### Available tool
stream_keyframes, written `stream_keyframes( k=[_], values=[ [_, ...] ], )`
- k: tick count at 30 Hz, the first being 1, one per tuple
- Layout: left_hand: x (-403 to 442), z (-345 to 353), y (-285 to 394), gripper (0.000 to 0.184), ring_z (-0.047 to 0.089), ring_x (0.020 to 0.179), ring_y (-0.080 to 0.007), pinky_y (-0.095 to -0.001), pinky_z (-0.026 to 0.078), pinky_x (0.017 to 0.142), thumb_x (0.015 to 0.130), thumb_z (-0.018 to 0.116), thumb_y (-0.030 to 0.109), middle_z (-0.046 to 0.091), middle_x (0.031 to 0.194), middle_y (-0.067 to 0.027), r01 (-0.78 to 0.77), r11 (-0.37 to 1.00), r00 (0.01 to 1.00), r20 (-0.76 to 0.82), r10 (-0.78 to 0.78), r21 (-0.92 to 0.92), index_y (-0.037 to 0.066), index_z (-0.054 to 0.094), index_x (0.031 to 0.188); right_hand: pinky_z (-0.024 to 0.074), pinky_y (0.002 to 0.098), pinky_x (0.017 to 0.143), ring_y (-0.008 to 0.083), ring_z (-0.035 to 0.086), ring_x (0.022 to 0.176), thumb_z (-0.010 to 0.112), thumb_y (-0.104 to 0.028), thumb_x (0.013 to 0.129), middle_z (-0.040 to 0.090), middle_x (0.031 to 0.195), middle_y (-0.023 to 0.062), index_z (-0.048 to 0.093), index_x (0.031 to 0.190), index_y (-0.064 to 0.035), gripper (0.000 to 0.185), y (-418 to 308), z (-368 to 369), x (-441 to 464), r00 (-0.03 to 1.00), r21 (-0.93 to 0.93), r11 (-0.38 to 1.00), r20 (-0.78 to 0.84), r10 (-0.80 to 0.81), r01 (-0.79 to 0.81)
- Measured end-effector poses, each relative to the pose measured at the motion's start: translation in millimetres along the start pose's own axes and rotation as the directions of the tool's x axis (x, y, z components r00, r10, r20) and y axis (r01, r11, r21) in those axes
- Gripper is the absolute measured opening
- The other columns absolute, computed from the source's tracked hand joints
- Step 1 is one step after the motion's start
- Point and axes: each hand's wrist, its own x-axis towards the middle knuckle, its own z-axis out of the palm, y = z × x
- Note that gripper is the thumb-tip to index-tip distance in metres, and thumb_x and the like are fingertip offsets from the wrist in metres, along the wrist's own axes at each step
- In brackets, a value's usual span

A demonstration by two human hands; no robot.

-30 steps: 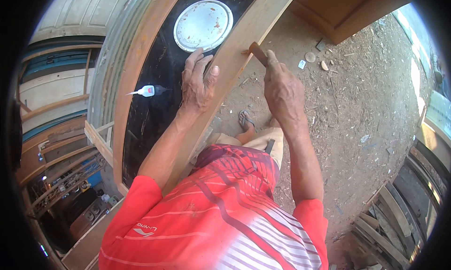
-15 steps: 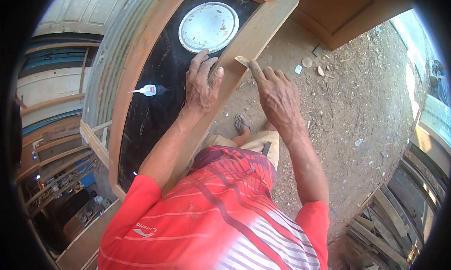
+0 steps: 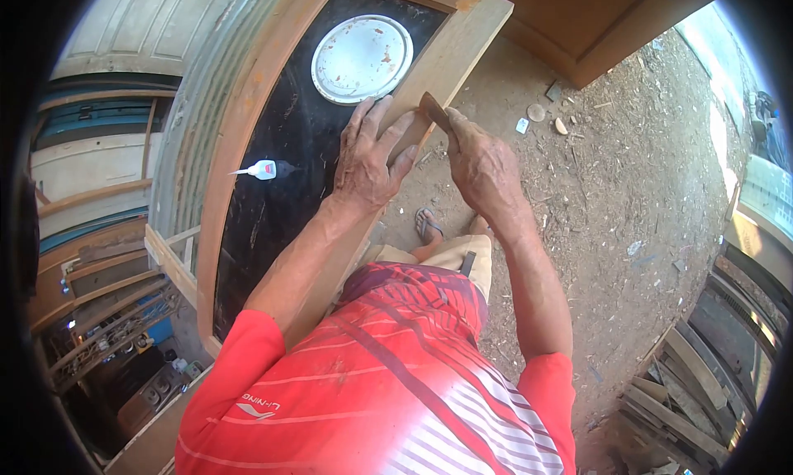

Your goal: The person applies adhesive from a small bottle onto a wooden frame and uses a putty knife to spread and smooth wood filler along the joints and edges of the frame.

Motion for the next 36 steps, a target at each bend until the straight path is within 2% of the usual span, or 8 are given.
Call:
stream_keyframes(
  k=[4,10,16,19,26,31,34,36],
  values=[
    [1.6,-1.4,0.2,0.054,0.035,0.149,-0.0461,-0.0547,0.031,0.122,0.100,0.069,0.030,0.043,0.156,-0.0266,0.003,1.000,1.000,0.017,-0.003,-0.019,0.008,0.060,0.148,0.0559,0.0538,0.083,0.0463,0.071,0.098,0.056,-0.016,0.104,0.073,0.104,0.0278,0.065,0.134,-0.0034,0.034,-7.3,5.0,-3.2,0.998,0.068,0.997,-0.047,0.047,-0.044],
    [1.6,-1.2,-1.9,0.055,0.040,0.146,-0.0452,-0.0538,0.034,0.121,0.098,0.071,0.028,0.049,0.152,-0.0256,-0.015,0.998,1.000,-0.021,0.014,-0.056,0.008,0.060,0.148,0.0559,0.0514,0.083,0.0463,0.072,0.093,0.055,-0.017,0.103,0.073,0.097,0.0287,0.065,0.132,-0.0012,0.035,-3.7,9.5,-2.8,0.979,0.218,0.955,0.066,0.192,-0.202],
    [1.3,1.7,-5.2,0.056,0.048,0.140,-0.0424,-0.0526,0.039,0.119,0.093,0.075,0.022,0.053,0.148,-0.0242,-0.034,0.995,0.996,-0.086,0.025,-0.098,0.004,0.060,0.144,0.0564,0.0379,0.072,0.0208,0.073,0.074,0.055,-0.018,0.104,0.074,0.086,0.0131,0.067,0.129,-0.0006,0.033,2.8,17.0,-8.6,0.924,0.491,0.783,0.191,0.331,-0.382],
    [3.6,3.3,-6.0,0.057,0.051,0.138,-0.0423,-0.0518,0.040,0.118,0.093,0.076,0.023,0.055,0.145,-0.0244,-0.002,0.991,0.993,-0.120,-0.014,-0.137,-0.001,0.059,0.143,0.0550,0.0321,0.068,0.0126,0.069,0.072,0.055,-0.018,0.107,0.073,0.085,0.0072,0.068,0.127,0.0005,0.030,14.0,29.3,-18.4,0.921,0.673,0.661,0.080,0.380,-0.331],
    [5.5,5.1,-6.9,0.057,0.054,0.134,-0.0419,-0.0502,0.042,0.116,0.096,0.074,0.025,0.058,0.142,-0.0249,0.031,0.992,0.997,-0.070,-0.040,-0.121,-0.004,0.058,0.141,0.0559,0.0291,0.070,0.0140,0.072,0.079,0.055,-0.013,0.108,0.075,0.091,0.0095,0.066,0.132,0.0034,0.031,29.4,85.2,-15.9,0.836,0.869,0.486,-0.193,0.513,-0.098],
    [5.6,6.9,-5.6,0.061,0.054,0.135,-0.0414,-0.0501,0.042,0.115,0.097,0.073,0.025,0.057,0.144,-0.0249,0.045,0.994,0.997,-0.052,-0.051,-0.101,-0.003,0.053,0.147,0.0592,0.0319,0.084,0.0178,0.075,0.095,0.053,-0.012,0.109,0.076,0.104,0.0133,0.060,0.140,0.0037,0.036,23.2,111.4,-16.8,0.825,0.916,0.400,-0.201,0.528,-0.034],
    [5.2,7.7,-4.8,0.063,0.054,0.135,-0.0412,-0.0501,0.042,0.116,0.097,0.073,0.024,0.057,0.144,-0.0248,0.039,0.995,0.998,-0.046,-0.043,-0.088,-0.002,0.051,0.149,0.0591,0.0336,0.086,0.0197,0.075,0.098,0.054,-0.011,0.109,0.076,0.107,0.0143,0.061,0.139,0.0043,0.035,17.0,120.1,-15.0,0.818,0.924,0.383,-0.206,0.538,-0.020],
    [4.3,9.0,-6.2,0.064,0.053,0.136,-0.0408,-0.0505,0.042,0.115,0.096,0.073,0.025,0.056,0.145,-0.0244,0.032,0.996,0.998,-0.045,-0.036,-0.085,-0.001,0.050,0.150,0.0575,0.0326,0.085,0.0170,0.073,0.095,0.054,-0.011,0.108,0.077,0.108,0.0121,0.063,0.139,0.0020,0.035,14.9,119.2,-14.6,0.825,0.914,0.394,-0.151,0.545,-0.093]
  ],
)
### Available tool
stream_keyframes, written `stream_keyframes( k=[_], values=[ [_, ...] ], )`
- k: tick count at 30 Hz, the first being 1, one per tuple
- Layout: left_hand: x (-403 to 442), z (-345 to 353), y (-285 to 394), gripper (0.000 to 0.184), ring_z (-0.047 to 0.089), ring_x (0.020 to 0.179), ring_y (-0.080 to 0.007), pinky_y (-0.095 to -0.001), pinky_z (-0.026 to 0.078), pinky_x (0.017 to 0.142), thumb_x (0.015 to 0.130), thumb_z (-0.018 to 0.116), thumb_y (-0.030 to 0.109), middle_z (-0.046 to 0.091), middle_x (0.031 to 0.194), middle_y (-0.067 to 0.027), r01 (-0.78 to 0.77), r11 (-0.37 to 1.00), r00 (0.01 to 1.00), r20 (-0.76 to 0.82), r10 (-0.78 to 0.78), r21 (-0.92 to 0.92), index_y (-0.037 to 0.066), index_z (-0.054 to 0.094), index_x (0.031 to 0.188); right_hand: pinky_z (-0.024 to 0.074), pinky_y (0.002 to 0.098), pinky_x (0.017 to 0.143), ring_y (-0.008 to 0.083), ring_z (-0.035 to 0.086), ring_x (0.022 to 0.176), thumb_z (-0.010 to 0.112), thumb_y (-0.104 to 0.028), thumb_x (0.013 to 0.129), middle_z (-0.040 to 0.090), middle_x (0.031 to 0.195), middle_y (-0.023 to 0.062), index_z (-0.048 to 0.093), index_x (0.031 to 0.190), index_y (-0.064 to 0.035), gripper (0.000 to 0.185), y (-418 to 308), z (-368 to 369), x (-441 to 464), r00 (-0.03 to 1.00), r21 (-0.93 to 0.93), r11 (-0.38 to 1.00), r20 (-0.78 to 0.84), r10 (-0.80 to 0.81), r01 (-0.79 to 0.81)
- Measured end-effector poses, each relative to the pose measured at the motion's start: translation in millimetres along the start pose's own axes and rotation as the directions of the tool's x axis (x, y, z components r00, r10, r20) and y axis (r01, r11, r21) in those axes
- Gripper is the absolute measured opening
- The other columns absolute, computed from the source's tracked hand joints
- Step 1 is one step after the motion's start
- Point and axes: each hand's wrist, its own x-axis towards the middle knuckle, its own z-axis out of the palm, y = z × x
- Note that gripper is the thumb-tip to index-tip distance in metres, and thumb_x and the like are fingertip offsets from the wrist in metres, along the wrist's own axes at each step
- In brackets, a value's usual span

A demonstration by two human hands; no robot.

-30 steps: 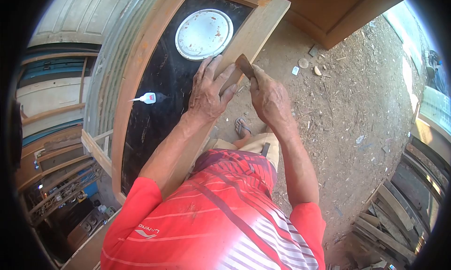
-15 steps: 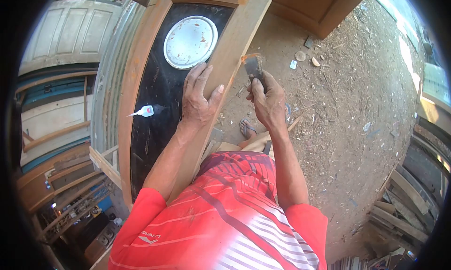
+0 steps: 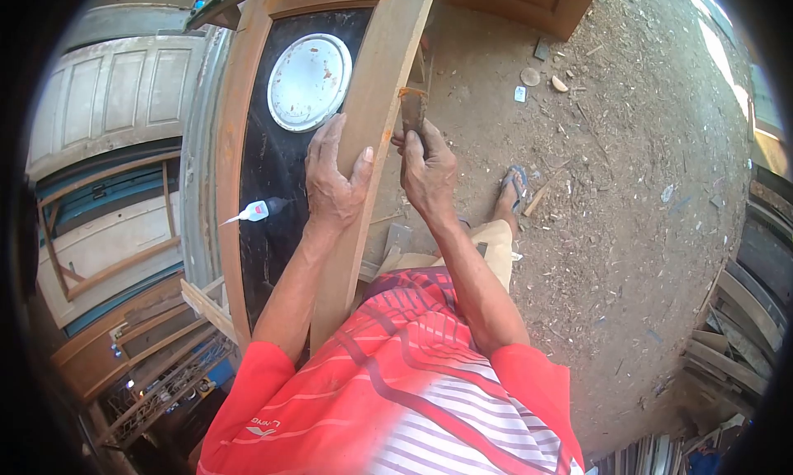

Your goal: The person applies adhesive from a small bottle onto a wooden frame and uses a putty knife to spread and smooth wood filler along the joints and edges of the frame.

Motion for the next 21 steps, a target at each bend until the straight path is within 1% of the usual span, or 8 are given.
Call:
stream_keyframes(
  k=[4,6,7,10,13,16,19,21],
  values=[
    [-0.3,1.3,-2.2,0.067,0.053,0.136,-0.0399,-0.0514,0.042,0.114,0.094,0.075,0.026,0.055,0.145,-0.0237,0.006,1.000,1.000,0.006,-0.006,0.008,-0.001,0.050,0.150,0.0547,0.0306,0.079,0.0114,0.066,0.085,0.057,-0.010,0.107,0.076,0.100,0.0113,0.064,0.143,-0.0064,0.036,12.6,9.3,-1.2,1.000,-0.047,0.999,-0.004,0.009,-0.009],
    [0.2,1.1,-0.7,0.066,0.053,0.136,-0.0400,-0.0510,0.041,0.115,0.095,0.074,0.026,0.055,0.145,-0.0238,0.016,1.000,1.000,0.010,-0.016,0.010,-0.001,0.050,0.150,0.0542,0.0313,0.077,0.0108,0.065,0.084,0.057,-0.010,0.107,0.075,0.097,0.0139,0.064,0.144,-0.0082,0.037,15.3,12.0,-4.7,1.000,-0.131,0.991,-0.011,-0.003,0.001],
    [0.3,0.7,-0.1,0.065,0.053,0.136,-0.0402,-0.0506,0.041,0.115,0.096,0.073,0.025,0.055,0.146,-0.0239,0.020,1.000,1.000,0.011,-0.020,0.010,0.000,0.050,0.150,0.0554,0.0359,0.077,0.0180,0.070,0.085,0.057,-0.008,0.107,0.073,0.101,0.0196,0.062,0.147,-0.0103,0.040,14.4,11.6,-3.9,0.999,-0.216,0.976,-0.004,-0.037,0.035],
    [0.4,0.9,0.3,0.064,0.053,0.137,-0.0403,-0.0503,0.040,0.116,0.096,0.072,0.026,0.055,0.146,-0.0239,0.029,0.999,0.999,0.015,-0.030,0.017,0.000,0.050,0.151,0.0561,0.0416,0.080,0.0301,0.072,0.091,0.058,-0.005,0.106,0.072,0.106,0.0230,0.057,0.151,-0.0078,0.045,25.3,11.2,0.2,0.967,-0.293,0.922,0.047,-0.251,0.254],
    [0.5,0.8,1.1,0.064,0.053,0.137,-0.0403,-0.0503,0.040,0.116,0.096,0.072,0.026,0.055,0.146,-0.0239,0.032,0.999,0.999,0.020,-0.033,0.021,0.000,0.050,0.151,0.0563,0.0464,0.082,0.0404,0.071,0.099,0.059,-0.001,0.104,0.070,0.112,0.0257,0.051,0.154,-0.0043,0.051,26.3,8.5,5.3,0.874,-0.353,0.803,0.121,-0.470,0.481],
    [1.1,1.6,0.6,0.066,0.054,0.135,-0.0398,-0.0510,0.042,0.113,0.095,0.075,0.026,0.055,0.145,-0.0236,0.022,0.999,1.000,0.013,-0.022,0.036,0.000,0.050,0.151,0.0564,0.0466,0.082,0.0416,0.070,0.100,0.060,0.000,0.103,0.067,0.113,0.0254,0.048,0.154,0.0001,0.053,22.5,5.9,3.3,0.856,-0.425,0.747,0.170,-0.488,0.511],
    [1.6,2.7,-0.2,0.067,0.054,0.135,-0.0394,-0.0513,0.042,0.112,0.094,0.076,0.026,0.054,0.144,-0.0233,0.013,0.999,1.000,0.004,-0.013,0.042,0.000,0.050,0.150,0.0565,0.0465,0.082,0.0426,0.069,0.099,0.061,-0.001,0.102,0.066,0.116,0.0254,0.048,0.154,0.0011,0.053,22.8,2.7,0.8,0.839,-0.445,0.717,0.197,-0.507,0.537],
    [1.7,3.7,0.1,0.067,0.054,0.135,-0.0394,-0.0512,0.042,0.112,0.094,0.076,0.026,0.055,0.144,-0.0232,0.013,0.999,1.000,0.003,-0.013,0.044,0.000,0.050,0.150,0.0564,0.0464,0.081,0.0422,0.069,0.097,0.062,-0.002,0.102,0.066,0.115,0.0251,0.047,0.154,0.0021,0.054,21.3,-0.6,-2.5,0.844,-0.480,0.698,0.228,-0.486,0.532]
  ],
)
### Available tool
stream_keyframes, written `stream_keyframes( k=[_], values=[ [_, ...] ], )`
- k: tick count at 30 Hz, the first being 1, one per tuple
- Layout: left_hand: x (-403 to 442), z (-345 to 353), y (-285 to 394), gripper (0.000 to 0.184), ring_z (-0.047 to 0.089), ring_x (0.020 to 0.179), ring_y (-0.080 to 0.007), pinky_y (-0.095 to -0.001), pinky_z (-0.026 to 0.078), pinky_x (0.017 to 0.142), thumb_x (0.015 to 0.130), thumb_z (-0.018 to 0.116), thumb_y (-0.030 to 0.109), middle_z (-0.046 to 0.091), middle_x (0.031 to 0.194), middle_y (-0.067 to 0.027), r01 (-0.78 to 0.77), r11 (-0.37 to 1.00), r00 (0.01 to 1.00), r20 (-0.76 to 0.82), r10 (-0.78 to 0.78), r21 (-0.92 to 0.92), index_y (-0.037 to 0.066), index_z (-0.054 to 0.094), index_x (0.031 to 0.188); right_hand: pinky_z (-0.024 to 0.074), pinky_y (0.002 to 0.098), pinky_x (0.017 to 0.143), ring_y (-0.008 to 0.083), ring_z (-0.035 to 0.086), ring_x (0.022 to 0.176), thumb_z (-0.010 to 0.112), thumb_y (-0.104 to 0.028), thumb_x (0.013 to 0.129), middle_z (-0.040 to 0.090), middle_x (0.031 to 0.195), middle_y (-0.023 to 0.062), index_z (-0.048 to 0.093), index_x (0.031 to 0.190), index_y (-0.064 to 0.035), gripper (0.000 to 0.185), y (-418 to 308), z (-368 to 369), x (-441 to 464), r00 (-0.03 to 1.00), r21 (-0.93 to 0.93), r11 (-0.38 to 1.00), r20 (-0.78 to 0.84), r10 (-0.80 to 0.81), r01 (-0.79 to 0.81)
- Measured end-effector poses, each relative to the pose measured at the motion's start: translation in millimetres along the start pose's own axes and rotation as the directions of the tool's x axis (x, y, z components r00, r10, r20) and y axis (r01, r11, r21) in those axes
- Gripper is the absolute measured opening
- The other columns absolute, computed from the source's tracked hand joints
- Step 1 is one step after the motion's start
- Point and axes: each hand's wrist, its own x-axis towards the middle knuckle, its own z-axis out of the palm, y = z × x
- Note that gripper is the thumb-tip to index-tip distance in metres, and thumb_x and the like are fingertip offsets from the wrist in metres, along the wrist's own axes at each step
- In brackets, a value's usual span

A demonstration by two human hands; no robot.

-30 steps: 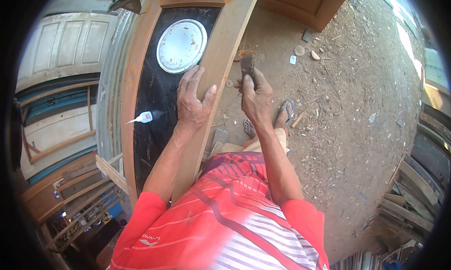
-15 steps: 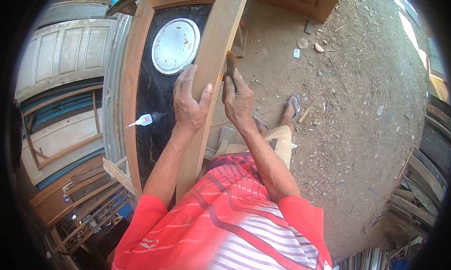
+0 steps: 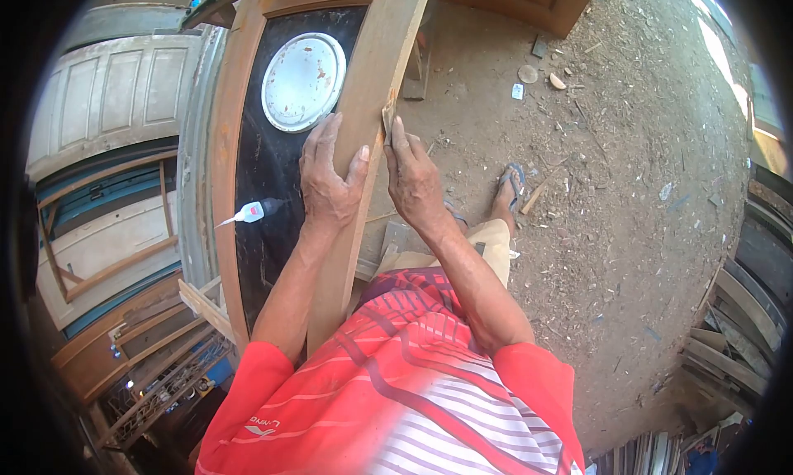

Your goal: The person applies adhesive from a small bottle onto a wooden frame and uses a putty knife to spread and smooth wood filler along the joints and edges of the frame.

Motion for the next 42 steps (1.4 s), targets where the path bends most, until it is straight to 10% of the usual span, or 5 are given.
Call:
stream_keyframes(
  k=[42],
  values=[
    [-0.8,-3.2,3.2,0.061,0.054,0.134,-0.0398,-0.0503,0.042,0.113,0.097,0.072,0.027,0.056,0.145,-0.0233,0.032,0.999,0.999,0.031,-0.033,0.014,-0.001,0.054,0.147,0.0541,0.0431,0.079,0.0332,0.066,0.088,0.065,0.001,0.098,0.063,0.106,0.0199,0.058,0.151,-0.0140,0.055,20.3,-36.3,19.2,0.995,0.141,0.990,0.093,-0.031,0.017]
  ],
)
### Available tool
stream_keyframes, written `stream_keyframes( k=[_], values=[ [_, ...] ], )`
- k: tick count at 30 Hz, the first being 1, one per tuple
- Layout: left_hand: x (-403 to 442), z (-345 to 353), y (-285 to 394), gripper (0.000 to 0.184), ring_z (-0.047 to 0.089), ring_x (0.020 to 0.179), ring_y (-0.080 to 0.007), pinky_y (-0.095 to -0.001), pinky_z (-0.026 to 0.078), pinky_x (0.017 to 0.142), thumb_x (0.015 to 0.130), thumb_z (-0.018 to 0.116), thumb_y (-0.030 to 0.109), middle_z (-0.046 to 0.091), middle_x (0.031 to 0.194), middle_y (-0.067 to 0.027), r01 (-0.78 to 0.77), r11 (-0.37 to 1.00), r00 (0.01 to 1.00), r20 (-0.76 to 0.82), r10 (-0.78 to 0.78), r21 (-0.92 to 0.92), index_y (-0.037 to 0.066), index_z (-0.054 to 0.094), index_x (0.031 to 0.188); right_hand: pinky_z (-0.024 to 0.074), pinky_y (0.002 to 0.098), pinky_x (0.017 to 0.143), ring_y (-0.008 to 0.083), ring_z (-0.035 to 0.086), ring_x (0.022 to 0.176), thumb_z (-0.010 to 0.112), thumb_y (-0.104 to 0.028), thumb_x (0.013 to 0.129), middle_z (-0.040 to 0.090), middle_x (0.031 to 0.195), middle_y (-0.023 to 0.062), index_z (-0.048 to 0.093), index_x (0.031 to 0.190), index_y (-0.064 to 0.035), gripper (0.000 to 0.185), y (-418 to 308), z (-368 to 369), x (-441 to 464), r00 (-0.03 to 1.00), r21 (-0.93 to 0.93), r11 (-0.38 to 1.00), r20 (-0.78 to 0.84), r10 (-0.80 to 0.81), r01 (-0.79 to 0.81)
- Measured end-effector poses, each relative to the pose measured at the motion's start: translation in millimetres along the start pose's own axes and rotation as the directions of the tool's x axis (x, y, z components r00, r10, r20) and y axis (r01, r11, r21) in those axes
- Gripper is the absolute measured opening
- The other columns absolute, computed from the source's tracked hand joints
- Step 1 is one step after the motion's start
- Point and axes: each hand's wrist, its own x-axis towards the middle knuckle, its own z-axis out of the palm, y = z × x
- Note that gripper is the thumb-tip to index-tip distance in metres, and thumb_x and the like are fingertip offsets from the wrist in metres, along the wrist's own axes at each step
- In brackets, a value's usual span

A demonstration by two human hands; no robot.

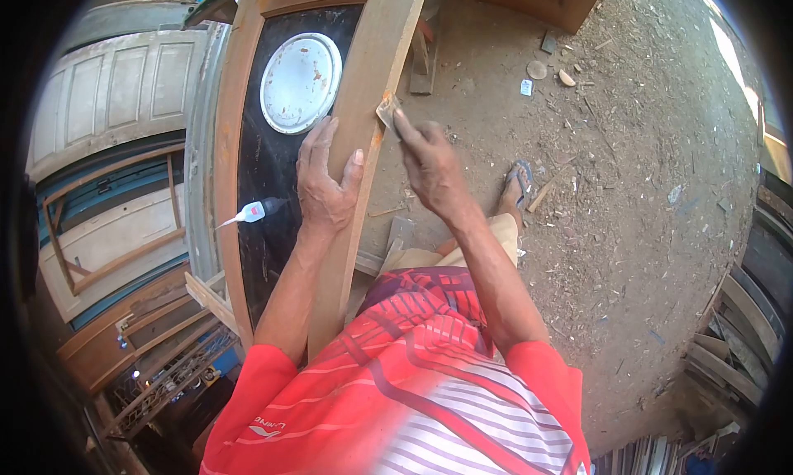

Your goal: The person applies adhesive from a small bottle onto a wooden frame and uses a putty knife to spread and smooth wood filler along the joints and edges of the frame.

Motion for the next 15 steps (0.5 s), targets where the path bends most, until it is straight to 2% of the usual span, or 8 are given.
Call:
stream_keyframes(
  k=[1,2,5,6,9,13,14,15],
  values=[
    [-1.2,-1.4,2.1,0.059,0.054,0.135,-0.0404,-0.0503,0.042,0.115,0.097,0.071,0.026,0.056,0.145,-0.0238,0.007,1.000,1.000,0.003,-0.007,-0.003,0.000,0.054,0.147,0.0541,0.0430,0.079,0.0331,0.066,0.088,0.065,0.001,0.098,0.063,0.105,0.0198,0.058,0.152,-0.0146,0.056,3.8,7.1,-1.3,0.999,0.043,0.998,-0.004,-0.039,0.039],
    [2.9,-1.2,3.5,0.058,0.053,0.136,-0.0409,-0.0502,0.041,0.116,0.098,0.070,0.025,0.056,0.146,-0.0242,0.010,1.000,1.000,-0.002,-0.010,-0.008,0.000,0.054,0.147,0.0541,0.0422,0.080,0.0334,0.066,0.089,0.064,0.002,0.098,0.063,0.104,0.0200,0.058,0.152,-0.0140,0.056,6.9,3.2,-5.2,0.999,-0.004,1.000,0.046,0.020,-0.020],
    [3.7,-1.6,3.8,0.058,0.053,0.137,-0.0411,-0.0504,0.041,0.116,0.098,0.070,0.025,0.056,0.146,-0.0246,0.020,1.000,1.000,0.011,-0.020,-0.006,0.000,0.054,0.147,0.0540,0.0420,0.080,0.0342,0.066,0.090,0.064,0.002,0.098,0.063,0.104,0.0206,0.058,0.151,-0.0119,0.055,10.4,-15.6,-4.7,0.995,-0.053,0.998,0.098,0.034,-0.029],
    [3.7,-0.1,3.9,0.058,0.053,0.137,-0.0412,-0.0505,0.041,0.116,0.098,0.069,0.025,0.056,0.146,-0.0247,0.017,1.000,1.000,0.015,-0.017,-0.011,0.000,0.054,0.147,0.0543,0.0422,0.080,0.0345,0.066,0.092,0.065,0.002,0.097,0.064,0.105,0.0204,0.060,0.149,-0.0119,0.054,9.6,-20.6,-3.0,0.997,-0.041,0.997,0.055,0.063,-0.060],
    [1.8,-0.6,4.5,0.057,0.053,0.136,-0.0413,-0.0506,0.041,0.116,0.098,0.069,0.025,0.056,0.146,-0.0251,0.021,1.000,1.000,0.017,-0.021,-0.007,-0.001,0.054,0.147,0.0545,0.0418,0.080,0.0340,0.066,0.092,0.065,0.004,0.097,0.064,0.106,0.0200,0.061,0.149,-0.0130,0.055,14.2,-8.3,5.9,0.996,0.044,0.999,0.088,-0.005,0.001],
    [5.7,-2.4,5.0,0.057,0.054,0.136,-0.0416,-0.0504,0.042,0.116,0.098,0.068,0.023,0.056,0.145,-0.0255,0.008,1.000,1.000,0.010,-0.008,0.015,-0.001,0.054,0.147,0.0550,0.0433,0.082,0.0352,0.066,0.094,0.066,0.004,0.096,0.064,0.109,0.0204,0.060,0.149,-0.0130,0.056,23.3,-25.1,8.0,0.995,-0.036,0.999,0.097,-0.032,0.036],
    [5.3,-0.9,5.6,0.057,0.054,0.136,-0.0417,-0.0503,0.042,0.116,0.098,0.068,0.023,0.056,0.145,-0.0255,0.006,1.000,1.000,0.013,-0.007,0.014,-0.001,0.054,0.147,0.0553,0.0433,0.083,0.0350,0.066,0.094,0.066,0.004,0.096,0.065,0.110,0.0201,0.060,0.149,-0.0144,0.056,22.8,-25.2,9.7,0.998,-0.033,0.999,0.048,-0.035,0.037],
    [6.1,1.7,5.3,0.057,0.054,0.136,-0.0419,-0.0503,0.042,0.116,0.098,0.068,0.023,0.056,0.145,-0.0256,0.006,1.000,1.000,0.011,-0.006,0.005,-0.001,0.053,0.147,0.0554,0.0430,0.083,0.0349,0.066,0.095,0.066,0.004,0.096,0.065,0.110,0.0200,0.061,0.149,-0.0147,0.056,25.8,-21.7,11.5,0.996,-0.017,0.998,0.066,-0.056,0.057]
  ],
)
